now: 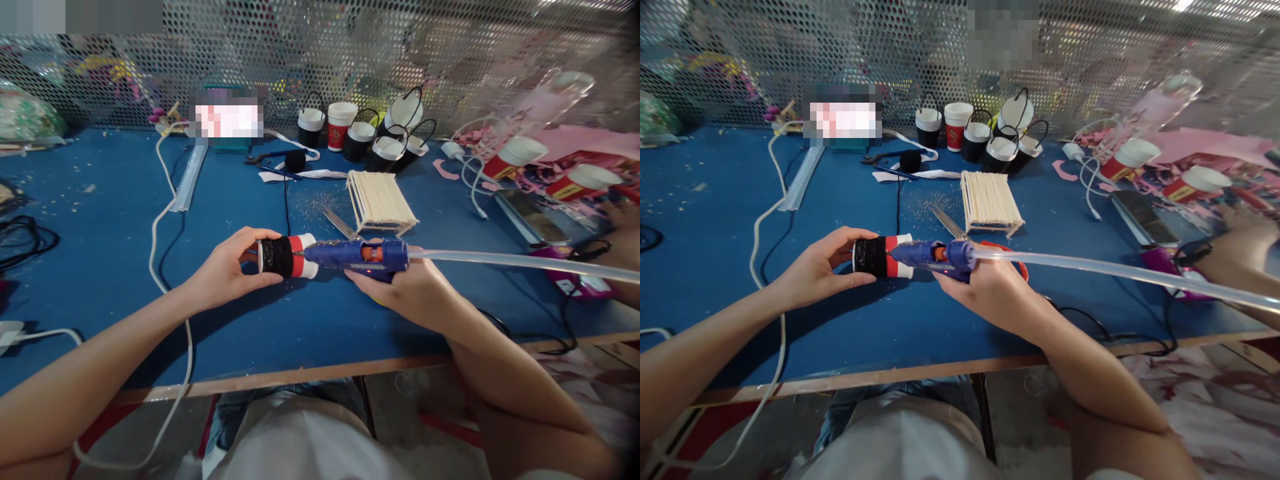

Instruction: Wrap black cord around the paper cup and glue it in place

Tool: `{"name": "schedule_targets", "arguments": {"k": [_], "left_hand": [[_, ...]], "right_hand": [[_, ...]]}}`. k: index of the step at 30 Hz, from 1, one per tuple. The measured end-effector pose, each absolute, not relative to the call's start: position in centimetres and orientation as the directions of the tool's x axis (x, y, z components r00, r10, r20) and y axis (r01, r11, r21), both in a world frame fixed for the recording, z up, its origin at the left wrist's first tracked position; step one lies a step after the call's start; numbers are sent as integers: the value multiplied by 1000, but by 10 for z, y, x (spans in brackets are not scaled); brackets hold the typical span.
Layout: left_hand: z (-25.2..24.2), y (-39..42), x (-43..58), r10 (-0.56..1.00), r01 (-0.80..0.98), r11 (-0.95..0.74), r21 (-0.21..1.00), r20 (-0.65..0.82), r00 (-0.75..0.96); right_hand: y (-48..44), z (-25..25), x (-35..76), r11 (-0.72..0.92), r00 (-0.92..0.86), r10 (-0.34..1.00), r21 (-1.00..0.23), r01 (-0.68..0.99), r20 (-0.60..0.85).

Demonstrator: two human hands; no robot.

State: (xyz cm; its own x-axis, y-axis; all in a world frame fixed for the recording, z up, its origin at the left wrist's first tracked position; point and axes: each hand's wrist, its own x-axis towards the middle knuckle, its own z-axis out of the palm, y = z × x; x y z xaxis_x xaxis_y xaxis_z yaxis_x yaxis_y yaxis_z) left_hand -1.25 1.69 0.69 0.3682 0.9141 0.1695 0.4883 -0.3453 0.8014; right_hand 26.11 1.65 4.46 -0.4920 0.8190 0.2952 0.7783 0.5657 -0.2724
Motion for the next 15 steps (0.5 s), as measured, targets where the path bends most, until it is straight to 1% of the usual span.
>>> {"name": "schedule_targets", "arguments": {"k": [5, 9, 11, 15], "left_hand": [[7, 15, -14, 915, 498, -351, 793, 178, 362], [9, 14, -13, 887, 516, -432, 740, 245, 390], [11, 15, -12, 853, 530, -506, 681, 301, 427], [13, 15, -11, 765, 582, -644, 497, 398, 506]], "right_hand": [[20, 47, 268, 663, -619, 747, -198, 722, 242], [22, 45, 270, 631, -588, 775, -228, 741, 234], [23, 45, 269, 609, -559, 792, -264, 748, 246], [24, 47, 262, 521, -463, 853, -342, 782, 240]]}}
